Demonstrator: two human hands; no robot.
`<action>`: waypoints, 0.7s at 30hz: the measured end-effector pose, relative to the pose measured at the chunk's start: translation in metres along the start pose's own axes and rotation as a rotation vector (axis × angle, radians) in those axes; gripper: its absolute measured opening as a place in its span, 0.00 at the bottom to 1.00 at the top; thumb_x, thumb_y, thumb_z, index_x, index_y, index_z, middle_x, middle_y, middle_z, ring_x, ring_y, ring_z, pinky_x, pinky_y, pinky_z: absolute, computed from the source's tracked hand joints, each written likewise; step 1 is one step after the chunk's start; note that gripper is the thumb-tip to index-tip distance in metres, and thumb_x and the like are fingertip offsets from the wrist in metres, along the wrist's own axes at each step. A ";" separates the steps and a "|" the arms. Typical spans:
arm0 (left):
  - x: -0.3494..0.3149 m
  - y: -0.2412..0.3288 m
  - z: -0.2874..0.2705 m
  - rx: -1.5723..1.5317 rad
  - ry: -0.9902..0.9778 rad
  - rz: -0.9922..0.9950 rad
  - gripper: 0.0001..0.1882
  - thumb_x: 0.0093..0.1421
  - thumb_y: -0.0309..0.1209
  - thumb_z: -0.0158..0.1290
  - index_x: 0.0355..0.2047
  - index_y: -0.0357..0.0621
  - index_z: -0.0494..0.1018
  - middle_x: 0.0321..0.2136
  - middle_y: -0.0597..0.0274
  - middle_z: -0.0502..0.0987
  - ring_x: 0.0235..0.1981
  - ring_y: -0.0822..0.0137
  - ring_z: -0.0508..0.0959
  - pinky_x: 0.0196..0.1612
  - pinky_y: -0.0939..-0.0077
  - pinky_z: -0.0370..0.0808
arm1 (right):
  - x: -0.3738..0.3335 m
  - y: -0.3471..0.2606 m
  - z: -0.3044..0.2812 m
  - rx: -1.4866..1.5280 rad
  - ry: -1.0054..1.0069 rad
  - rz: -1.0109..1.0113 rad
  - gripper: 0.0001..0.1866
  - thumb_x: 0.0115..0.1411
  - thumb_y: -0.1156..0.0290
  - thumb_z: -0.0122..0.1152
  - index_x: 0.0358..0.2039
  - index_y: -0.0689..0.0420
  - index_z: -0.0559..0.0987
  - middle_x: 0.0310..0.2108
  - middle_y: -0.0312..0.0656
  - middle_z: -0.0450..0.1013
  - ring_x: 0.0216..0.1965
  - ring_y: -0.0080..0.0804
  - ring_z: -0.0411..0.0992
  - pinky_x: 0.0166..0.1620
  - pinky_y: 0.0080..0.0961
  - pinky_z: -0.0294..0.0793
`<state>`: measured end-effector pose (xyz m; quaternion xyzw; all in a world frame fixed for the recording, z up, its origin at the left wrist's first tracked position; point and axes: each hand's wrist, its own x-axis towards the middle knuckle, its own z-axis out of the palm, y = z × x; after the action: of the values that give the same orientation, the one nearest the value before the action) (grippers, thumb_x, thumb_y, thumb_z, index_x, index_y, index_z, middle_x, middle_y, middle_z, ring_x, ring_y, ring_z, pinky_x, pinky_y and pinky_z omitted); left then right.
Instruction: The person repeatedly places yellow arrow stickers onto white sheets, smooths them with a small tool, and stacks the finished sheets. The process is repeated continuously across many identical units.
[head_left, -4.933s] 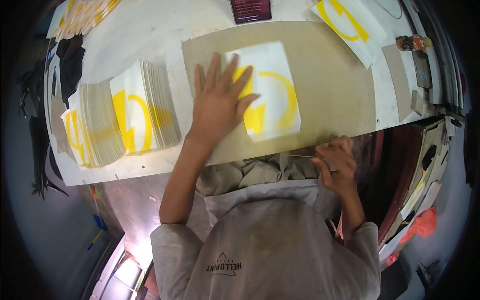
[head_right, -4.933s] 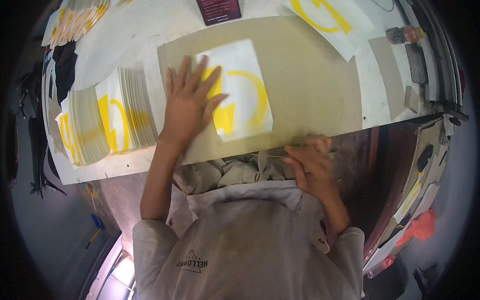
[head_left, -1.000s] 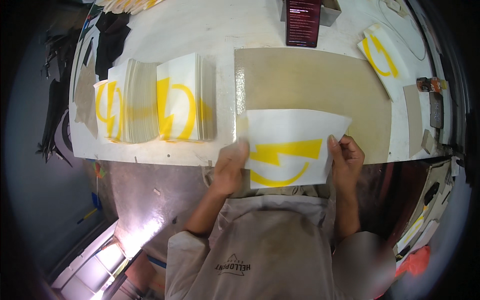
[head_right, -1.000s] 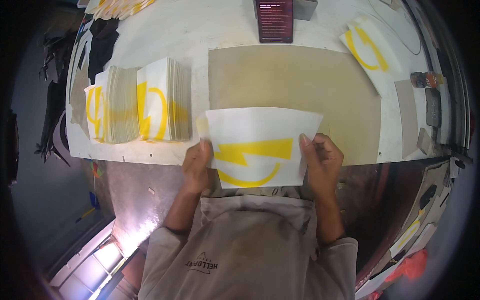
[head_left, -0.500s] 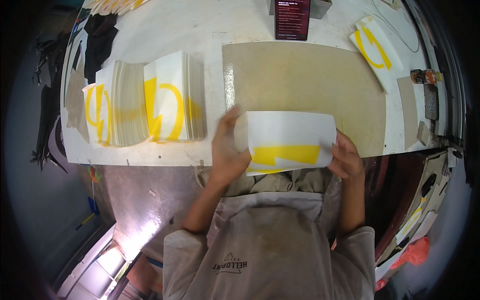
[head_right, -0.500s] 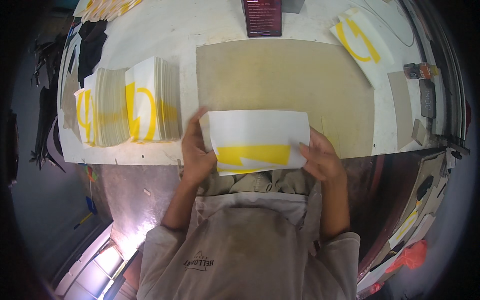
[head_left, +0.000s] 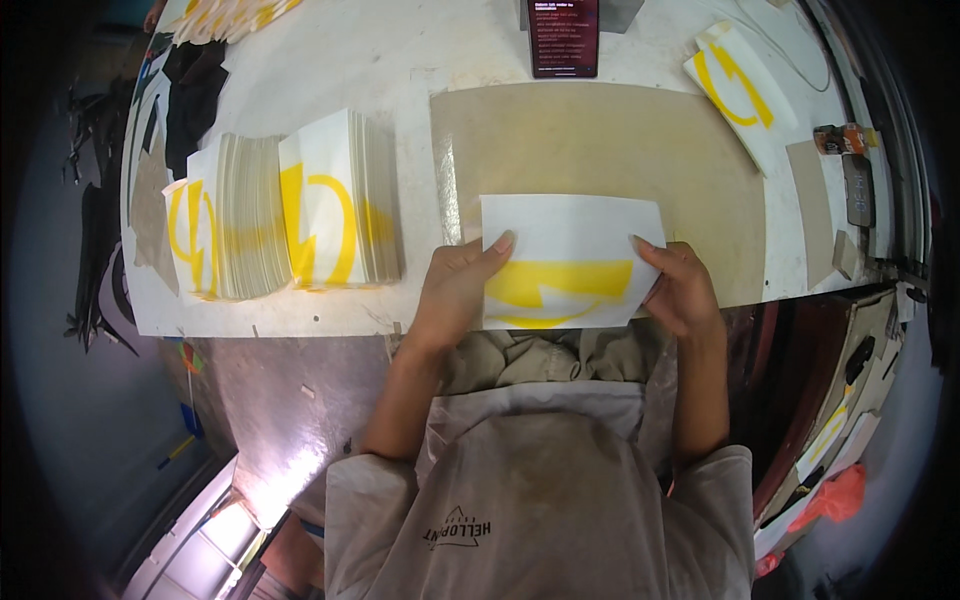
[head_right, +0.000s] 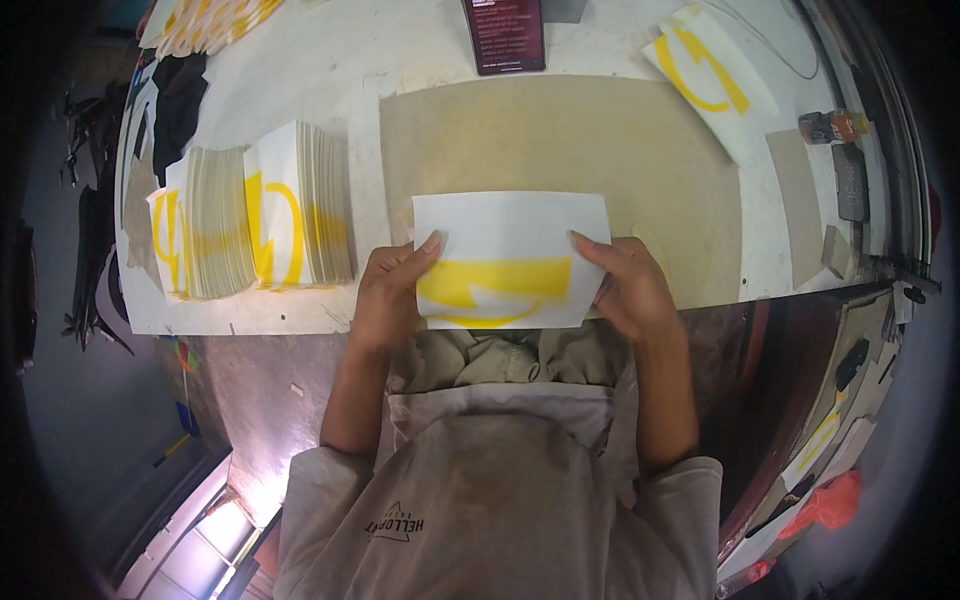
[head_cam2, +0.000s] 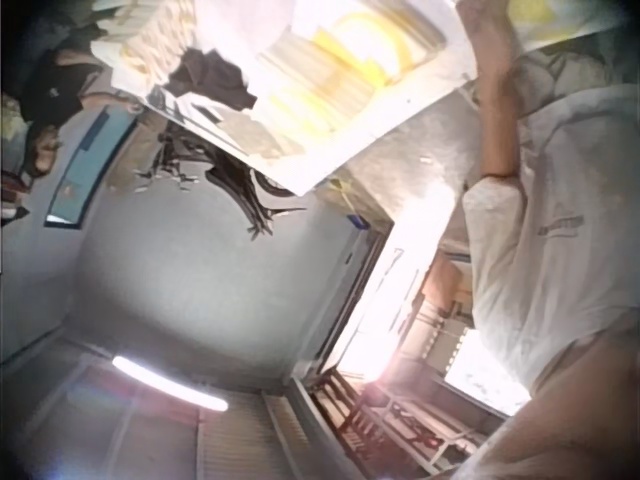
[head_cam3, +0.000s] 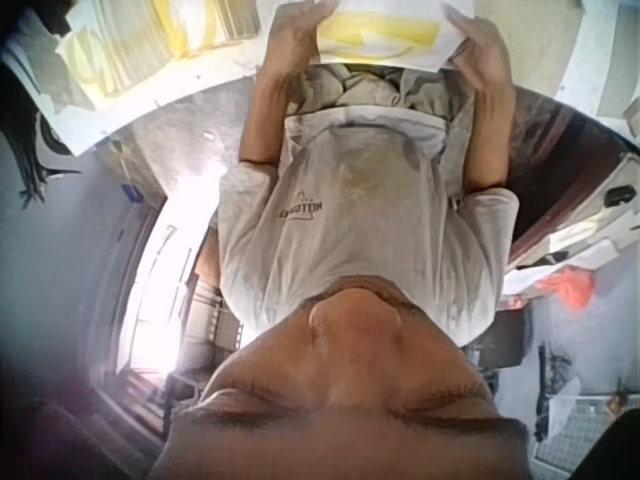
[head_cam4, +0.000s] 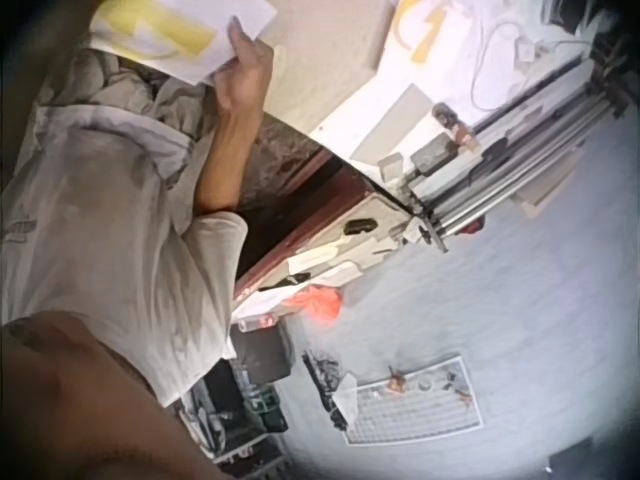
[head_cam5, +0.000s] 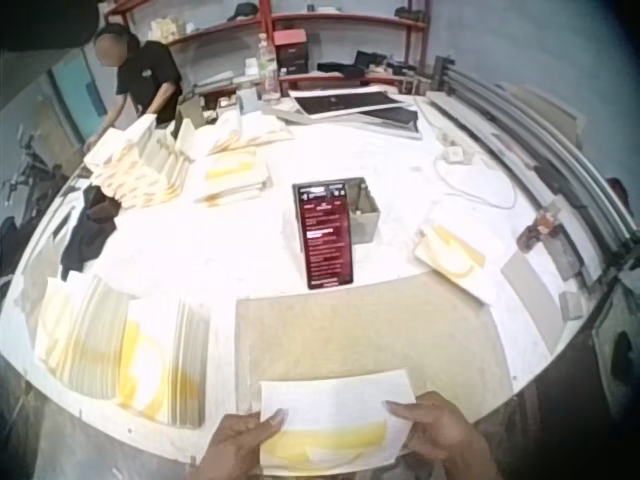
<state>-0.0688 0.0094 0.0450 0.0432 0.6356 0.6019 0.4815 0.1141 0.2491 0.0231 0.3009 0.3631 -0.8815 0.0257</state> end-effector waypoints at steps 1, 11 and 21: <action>0.005 0.007 0.006 -0.117 -0.010 0.035 0.23 0.75 0.42 0.53 0.39 0.31 0.84 0.34 0.63 0.85 0.36 0.71 0.79 0.48 0.76 0.75 | 0.001 -0.001 0.001 0.082 -0.039 -0.032 0.25 0.73 0.65 0.58 0.61 0.72 0.72 0.56 0.51 0.77 0.55 0.39 0.78 0.59 0.36 0.77; 0.038 0.010 -0.014 0.146 -0.215 0.417 0.39 0.63 0.35 0.65 0.69 0.33 0.61 0.63 0.55 0.73 0.65 0.63 0.70 0.69 0.65 0.64 | 0.007 -0.001 0.026 -0.394 0.033 -0.503 0.33 0.62 0.85 0.67 0.66 0.68 0.66 0.53 0.47 0.78 0.54 0.31 0.77 0.57 0.29 0.75; 0.043 -0.012 -0.004 0.255 0.091 0.402 0.33 0.61 0.18 0.64 0.65 0.33 0.64 0.52 0.55 0.79 0.53 0.71 0.77 0.54 0.74 0.76 | 0.020 -0.002 0.031 -0.569 0.393 -0.341 0.25 0.62 0.80 0.71 0.57 0.70 0.72 0.30 0.39 0.79 0.30 0.20 0.79 0.32 0.19 0.78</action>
<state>-0.0880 0.0302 0.0110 0.2021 0.7062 0.6017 0.3135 0.0812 0.2336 0.0307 0.3802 0.6362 -0.6625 -0.1087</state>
